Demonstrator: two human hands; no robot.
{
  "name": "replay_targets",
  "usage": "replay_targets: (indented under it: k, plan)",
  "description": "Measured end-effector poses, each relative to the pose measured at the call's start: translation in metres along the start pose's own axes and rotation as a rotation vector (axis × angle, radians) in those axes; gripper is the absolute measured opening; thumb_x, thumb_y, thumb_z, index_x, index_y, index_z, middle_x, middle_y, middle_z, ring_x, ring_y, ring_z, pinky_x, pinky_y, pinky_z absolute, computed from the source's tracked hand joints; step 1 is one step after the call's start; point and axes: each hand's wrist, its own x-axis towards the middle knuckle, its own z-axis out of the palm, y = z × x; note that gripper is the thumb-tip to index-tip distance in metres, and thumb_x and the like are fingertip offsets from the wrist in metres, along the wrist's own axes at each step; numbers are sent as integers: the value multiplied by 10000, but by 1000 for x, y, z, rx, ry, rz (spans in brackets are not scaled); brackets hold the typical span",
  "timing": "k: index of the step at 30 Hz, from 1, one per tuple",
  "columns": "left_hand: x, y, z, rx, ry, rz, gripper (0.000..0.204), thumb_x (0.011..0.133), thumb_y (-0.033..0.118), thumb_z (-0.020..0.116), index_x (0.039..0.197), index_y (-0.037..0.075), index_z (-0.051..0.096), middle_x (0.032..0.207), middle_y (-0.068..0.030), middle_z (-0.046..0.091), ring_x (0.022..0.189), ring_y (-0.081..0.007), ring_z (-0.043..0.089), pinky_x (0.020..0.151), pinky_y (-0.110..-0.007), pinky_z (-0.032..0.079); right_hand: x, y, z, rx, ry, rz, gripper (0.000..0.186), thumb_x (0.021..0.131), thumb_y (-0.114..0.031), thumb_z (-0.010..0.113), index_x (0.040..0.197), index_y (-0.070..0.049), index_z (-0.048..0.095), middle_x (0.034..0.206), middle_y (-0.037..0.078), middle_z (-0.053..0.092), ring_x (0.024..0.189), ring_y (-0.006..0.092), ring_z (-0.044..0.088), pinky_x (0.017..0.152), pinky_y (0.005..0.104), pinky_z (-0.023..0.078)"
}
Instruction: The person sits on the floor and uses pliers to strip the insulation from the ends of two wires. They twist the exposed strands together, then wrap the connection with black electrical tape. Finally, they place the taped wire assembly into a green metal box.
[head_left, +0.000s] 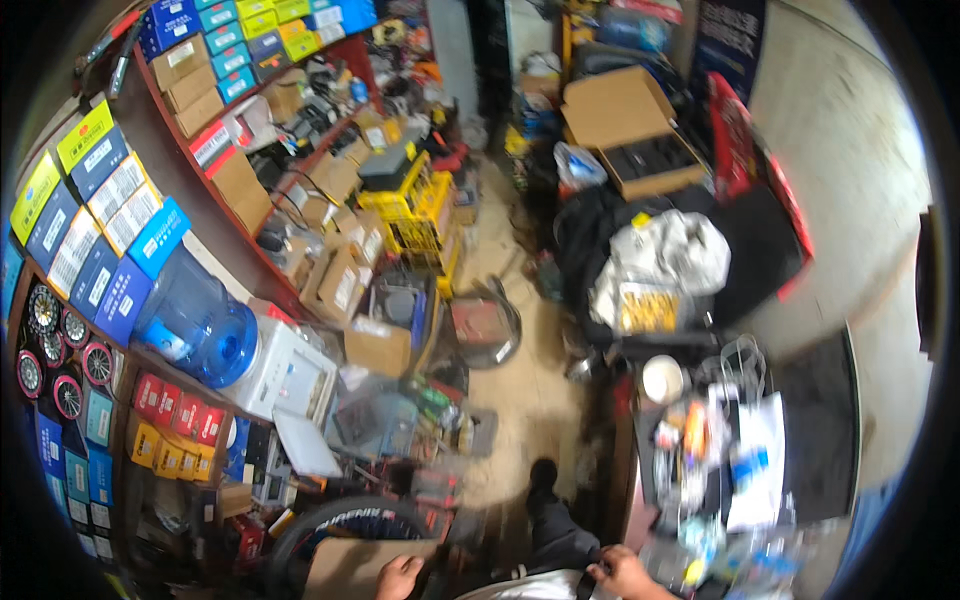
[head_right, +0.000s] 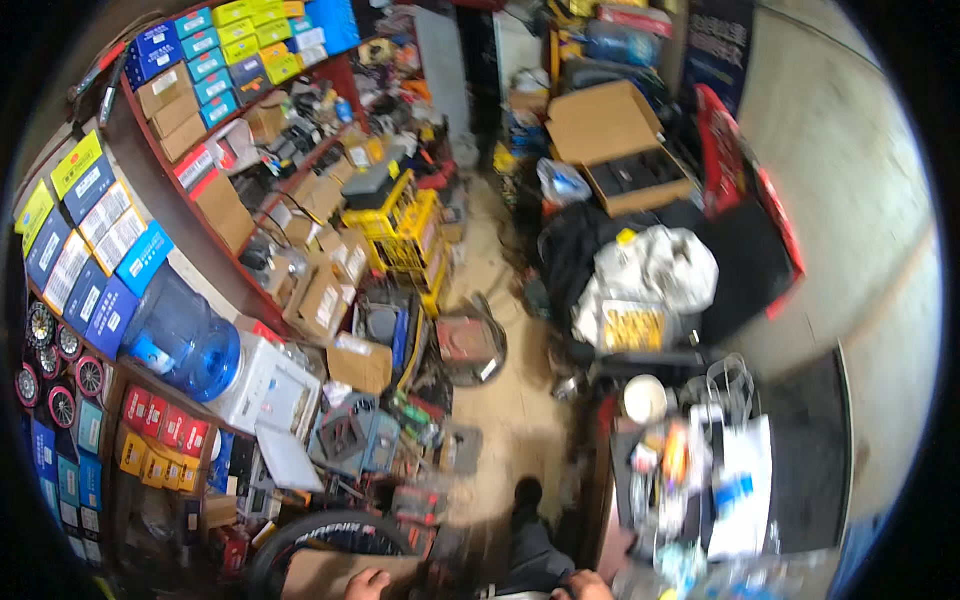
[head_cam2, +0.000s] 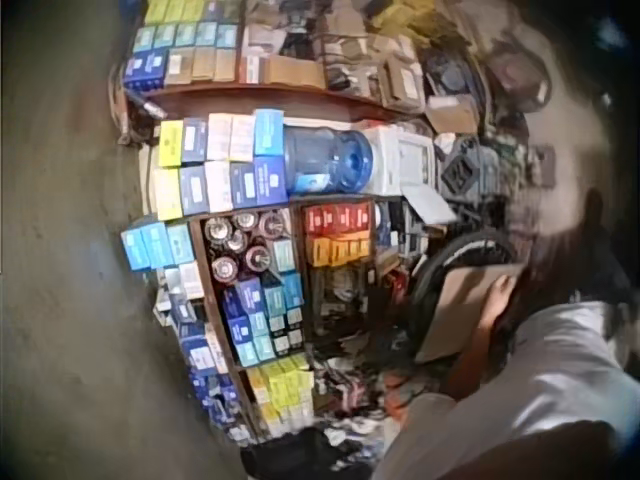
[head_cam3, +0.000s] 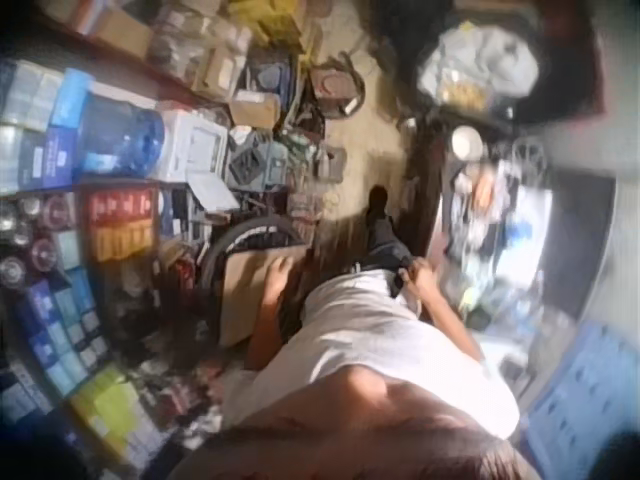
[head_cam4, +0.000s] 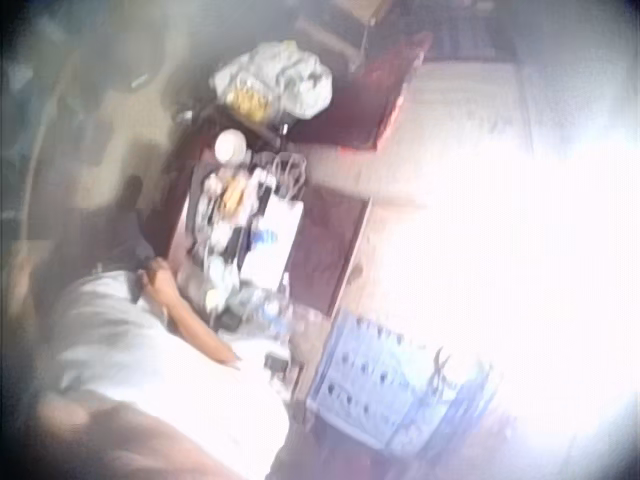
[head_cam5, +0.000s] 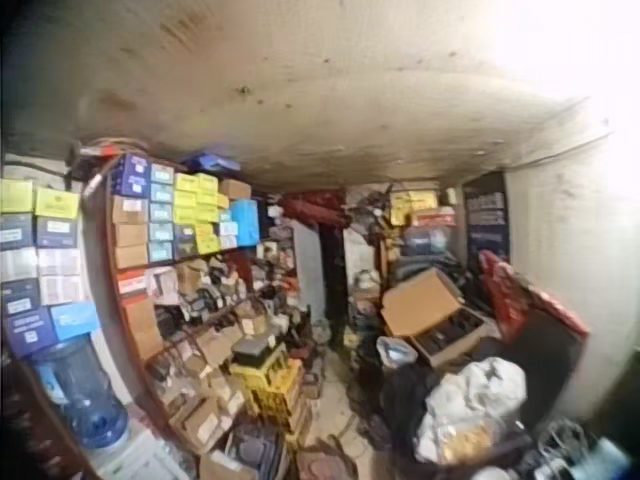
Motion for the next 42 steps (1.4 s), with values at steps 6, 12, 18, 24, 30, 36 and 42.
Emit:
replay_targets:
  k: [6, 12, 18, 24, 30, 36, 42]
  plan:
    - [66, -33, 32, -82, 125, -244, 347, 916, 322, 562, 1043, 8, 636, 968, -150, 648, 875, -285, 601, 729, -391, 479, 167, -4, -83, 99, 186, -195, 291, 801, -244, 683, 941, 9, 657, 1004, 174, 634, 970, 355, 587, 865, 395, 476]
    - [128, 27, 33, -185, 71, -329, 302, 920, 289, 564, 1046, 26, 644, 977, -135, 648, 865, -247, 605, 689, -373, 484, 304, -2, -156, -159, 140, -249, 307, 797, -293, 668, 948, -25, 673, 971, 168, 652, 1009, 356, 563, 896, 422, 454]
    - [234, 97, 26, -243, 42, -342, 284, 926, 261, 561, 1069, 29, 639, 996, -127, 647, 855, -221, 610, 665, -360, 491, 440, -10, -187, -142, 100, -324, 292, 796, -282, 666, 955, -37, 678, 1011, 142, 649, 1035, 343, 563, 915, 411, 449]
    - [354, 179, -18, -242, 9, -294, 293, 931, 239, 553, 1110, 17, 621, 1025, -127, 646, 846, -210, 616, 657, -353, 500, 518, 4, -217, -235, -7, 92, 399, 773, -350, 670, 1020, -37, 677, 1088, 188, 626, 1073, 360, 552, 959, 410, 429]
    - [440, 255, -72, -185, -26, -347, 306, 937, 216, 545, 1151, 5, 604, 1055, -127, 645, 836, -198, 623, 650, -345, 510, 578, 9, -245, -73, 269, 329, 322, 712, -313, 735, 764, -12, 632, 838, 211, 629, 809, 397, 615, 702, 456, 506]
    - [491, 197, -66, -448, 93, -156, 268, 959, 238, 512, 1111, 42, 612, 982, -79, 638, 816, -163, 602, 644, -339, 503, 688, -15, -275, -178, 206, 272, 260, 757, -320, 665, 796, -64, 692, 832, 151, 675, 794, 344, 647, 702, 418, 516]
    - [532, 248, -72, -596, 272, -342, 437, 869, 353, 654, 1179, 54, 575, 881, -87, 632, 690, -186, 593, 538, -343, 484, 872, -70, -315, 28, 281, 49, 376, 773, -384, 700, 659, -28, 655, 601, 166, 592, 542, 282, 604, 540, 412, 450]
